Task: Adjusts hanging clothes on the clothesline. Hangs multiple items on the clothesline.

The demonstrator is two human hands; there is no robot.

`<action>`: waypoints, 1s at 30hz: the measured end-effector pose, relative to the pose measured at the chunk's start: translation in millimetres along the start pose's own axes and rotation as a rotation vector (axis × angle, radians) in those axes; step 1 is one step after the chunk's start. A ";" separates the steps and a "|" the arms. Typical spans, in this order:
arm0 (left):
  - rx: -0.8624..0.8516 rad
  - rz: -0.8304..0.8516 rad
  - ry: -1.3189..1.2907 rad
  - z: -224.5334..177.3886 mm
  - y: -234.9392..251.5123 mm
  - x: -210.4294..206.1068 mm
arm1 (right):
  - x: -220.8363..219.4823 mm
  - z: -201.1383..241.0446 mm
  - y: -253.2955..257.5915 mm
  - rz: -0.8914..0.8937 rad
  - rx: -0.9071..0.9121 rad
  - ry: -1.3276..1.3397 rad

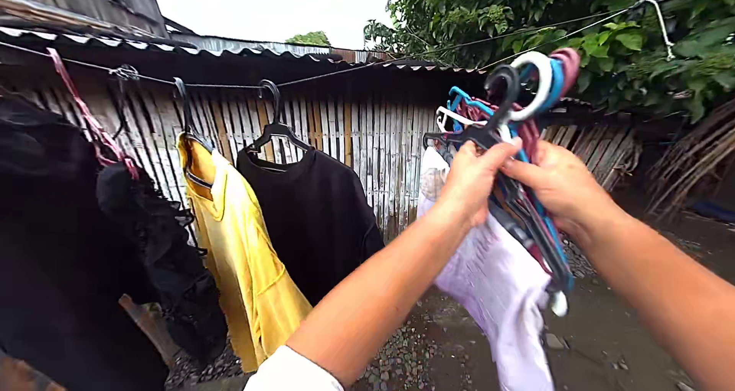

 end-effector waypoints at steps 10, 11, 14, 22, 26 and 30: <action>-0.051 -0.285 0.089 -41.5 126.9 63.6 | -63.3 17.5 135.0 0.115 -0.043 0.327; -0.070 -0.290 0.086 -45.9 134.9 69.4 | -68.9 20.2 144.4 0.122 -0.046 0.342; -0.134 -0.296 0.071 -56.8 152.4 86.0 | -82.3 24.9 169.8 0.164 -0.032 0.356; -0.046 -0.569 0.169 -35.4 145.1 123.7 | -110.8 -15.4 191.7 0.173 -0.215 0.287; 0.051 -0.552 0.171 -19.4 129.2 137.0 | -116.7 -37.9 182.3 0.178 -0.266 0.339; 0.113 -0.540 0.164 -8.3 121.9 142.5 | -114.8 -48.4 177.9 0.226 -0.296 0.379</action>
Point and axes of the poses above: each hand's wrist, its own y-axis towards the middle knuckle, its own x-axis out of the back of the hand, z = x × y, the point moved 2 cm from there along y, towards the middle knuckle, and after that the axes turned 5 degrees about -x, right-handed, at the moved point
